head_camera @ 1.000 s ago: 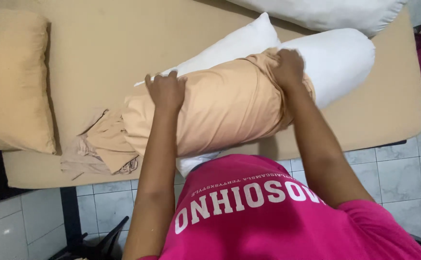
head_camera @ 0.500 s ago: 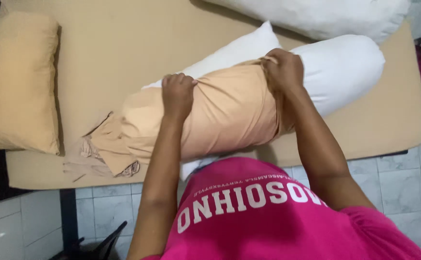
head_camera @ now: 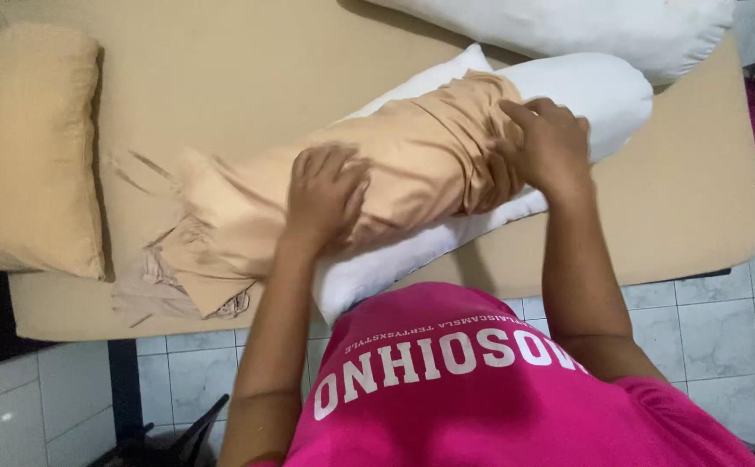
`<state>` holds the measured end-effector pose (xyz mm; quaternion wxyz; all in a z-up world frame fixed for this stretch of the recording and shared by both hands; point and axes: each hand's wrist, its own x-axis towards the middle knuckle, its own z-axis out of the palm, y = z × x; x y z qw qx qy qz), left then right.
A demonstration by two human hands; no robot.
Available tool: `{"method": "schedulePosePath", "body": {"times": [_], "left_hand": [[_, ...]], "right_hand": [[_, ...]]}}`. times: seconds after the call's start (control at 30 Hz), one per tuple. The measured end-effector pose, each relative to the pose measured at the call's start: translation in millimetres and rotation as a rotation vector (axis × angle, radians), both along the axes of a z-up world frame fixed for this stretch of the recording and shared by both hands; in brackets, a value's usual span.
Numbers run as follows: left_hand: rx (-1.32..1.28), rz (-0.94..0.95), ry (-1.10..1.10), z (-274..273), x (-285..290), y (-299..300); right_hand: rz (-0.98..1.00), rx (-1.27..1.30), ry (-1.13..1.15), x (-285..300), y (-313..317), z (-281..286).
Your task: The person inserts a white pillow into a beige pillowcase on a bed. They align the corners, push the pillow inside, and smooth the fabric to fit the case properly.
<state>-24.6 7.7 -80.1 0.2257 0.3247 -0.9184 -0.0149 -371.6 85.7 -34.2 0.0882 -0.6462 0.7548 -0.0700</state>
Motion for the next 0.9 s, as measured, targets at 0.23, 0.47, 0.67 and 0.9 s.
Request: {"method": "schedulePosePath", "body": {"times": [0.23, 0.47, 0.67, 0.9], "left_hand": [[0.431, 0.275, -0.14, -95.0, 3.7, 4.7], [0.38, 0.308, -0.171, -119.3, 5.8, -5.0], [0.25, 0.344, -0.085, -141.3, -5.7, -15.3], [0.413, 0.203, 0.193, -127.5, -19.5, -18.3]], "right_hand": [[0.172, -0.126, 0.149, 88.4, -39.0, -152.0], [0.174, -0.232, -0.081, 81.6, -20.8, -140.7], [0.157, -0.248, -0.06, 103.1, 14.7, -134.1], [0.158, -0.248, -0.067, 89.3, -2.7, -149.2]]}}
